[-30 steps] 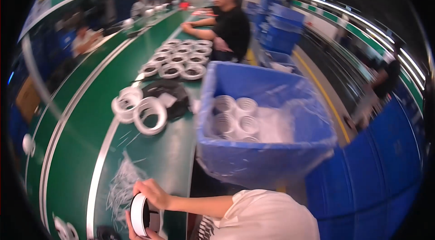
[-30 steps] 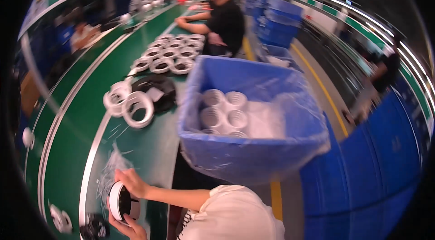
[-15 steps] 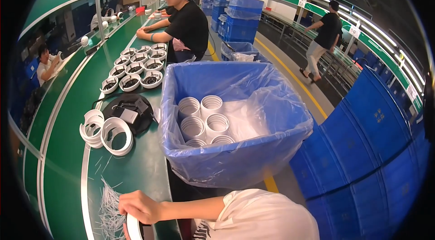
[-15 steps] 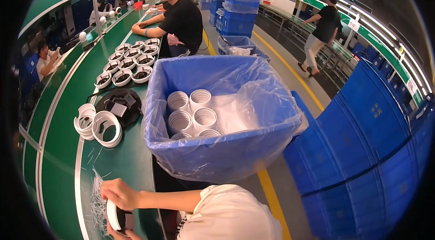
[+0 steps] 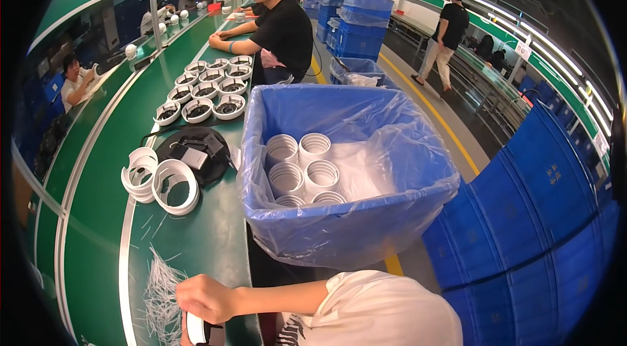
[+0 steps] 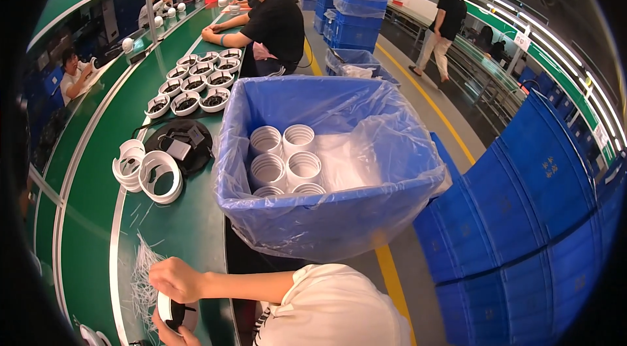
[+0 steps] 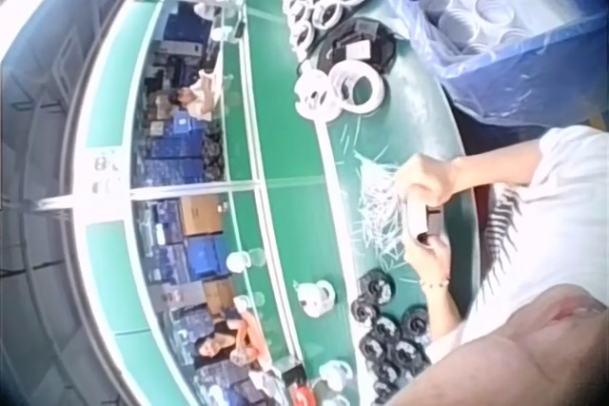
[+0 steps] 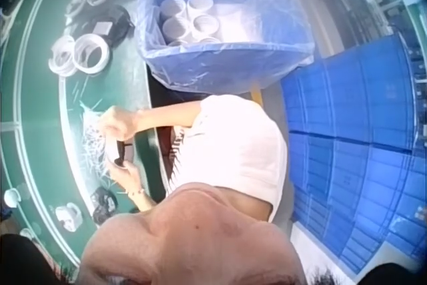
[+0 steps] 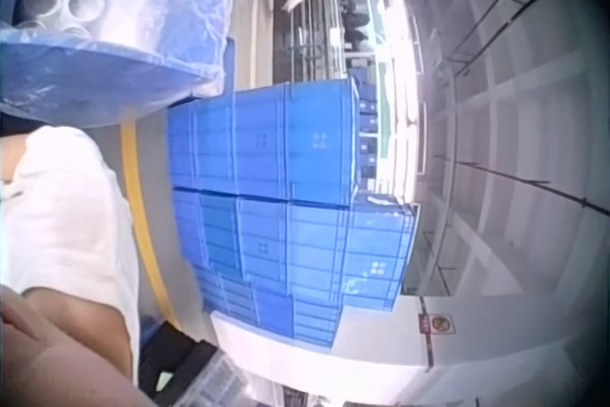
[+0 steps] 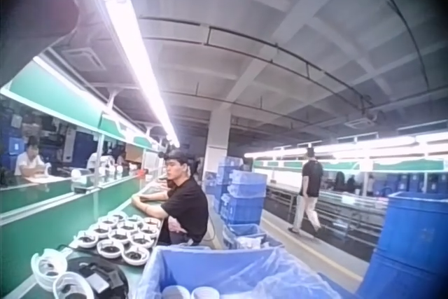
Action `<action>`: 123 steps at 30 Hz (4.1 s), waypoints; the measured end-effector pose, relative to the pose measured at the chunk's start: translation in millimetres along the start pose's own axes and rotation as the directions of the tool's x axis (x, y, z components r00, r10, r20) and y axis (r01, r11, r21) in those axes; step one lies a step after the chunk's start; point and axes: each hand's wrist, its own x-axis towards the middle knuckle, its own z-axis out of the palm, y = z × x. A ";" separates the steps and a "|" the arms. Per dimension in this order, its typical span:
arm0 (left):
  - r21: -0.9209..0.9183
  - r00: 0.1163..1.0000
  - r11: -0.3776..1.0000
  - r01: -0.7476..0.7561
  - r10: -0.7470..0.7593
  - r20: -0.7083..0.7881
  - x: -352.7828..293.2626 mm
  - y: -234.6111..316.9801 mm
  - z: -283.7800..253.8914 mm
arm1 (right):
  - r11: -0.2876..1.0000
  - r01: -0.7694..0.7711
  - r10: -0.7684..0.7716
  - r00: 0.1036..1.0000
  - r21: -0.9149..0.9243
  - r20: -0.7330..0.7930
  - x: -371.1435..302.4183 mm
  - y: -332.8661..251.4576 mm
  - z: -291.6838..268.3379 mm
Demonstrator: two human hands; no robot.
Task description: Assembling electronic camera components on a factory production line by fitting internal units into outer housings and trimming parts.
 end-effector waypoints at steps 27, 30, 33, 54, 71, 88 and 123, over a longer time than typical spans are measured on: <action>0.153 0.801 0.844 -0.514 0.536 -0.266 7.6 -28.3 -13.2 | 0.713 -0.122 0.137 0.990 0.690 0.033 28.1 24.5 27.3; 0.262 0.802 0.833 -0.487 0.546 -0.243 6.0 -32.2 -22.3 | 0.621 -0.137 0.158 0.986 0.772 0.048 29.5 25.5 43.4; 0.119 0.782 0.825 -0.552 0.562 -0.270 9.8 -45.8 -29.6 | 0.616 -0.183 0.212 0.975 0.766 0.062 25.3 22.4 53.3; 0.233 0.521 0.648 -0.725 0.738 -0.429 6.9 -60.9 4.8 | -0.362 -0.612 0.244 0.666 0.703 0.705 13.0 18.7 95.8; -0.313 0.895 0.947 -0.073 -0.076 -0.439 13.2 -77.0 -56.6 | 0.569 -0.613 0.688 0.720 0.548 0.091 24.8 28.7 96.5; -0.334 0.705 0.933 -0.135 -0.147 -0.694 20.9 -114.1 -58.5 | 0.920 -0.387 0.370 0.909 0.058 0.193 32.6 -4.0 108.8; -0.232 0.691 0.795 -0.561 0.295 -0.660 11.7 -72.7 -4.9 | 0.209 -0.455 0.480 0.819 0.865 0.315 21.0 65.2 118.0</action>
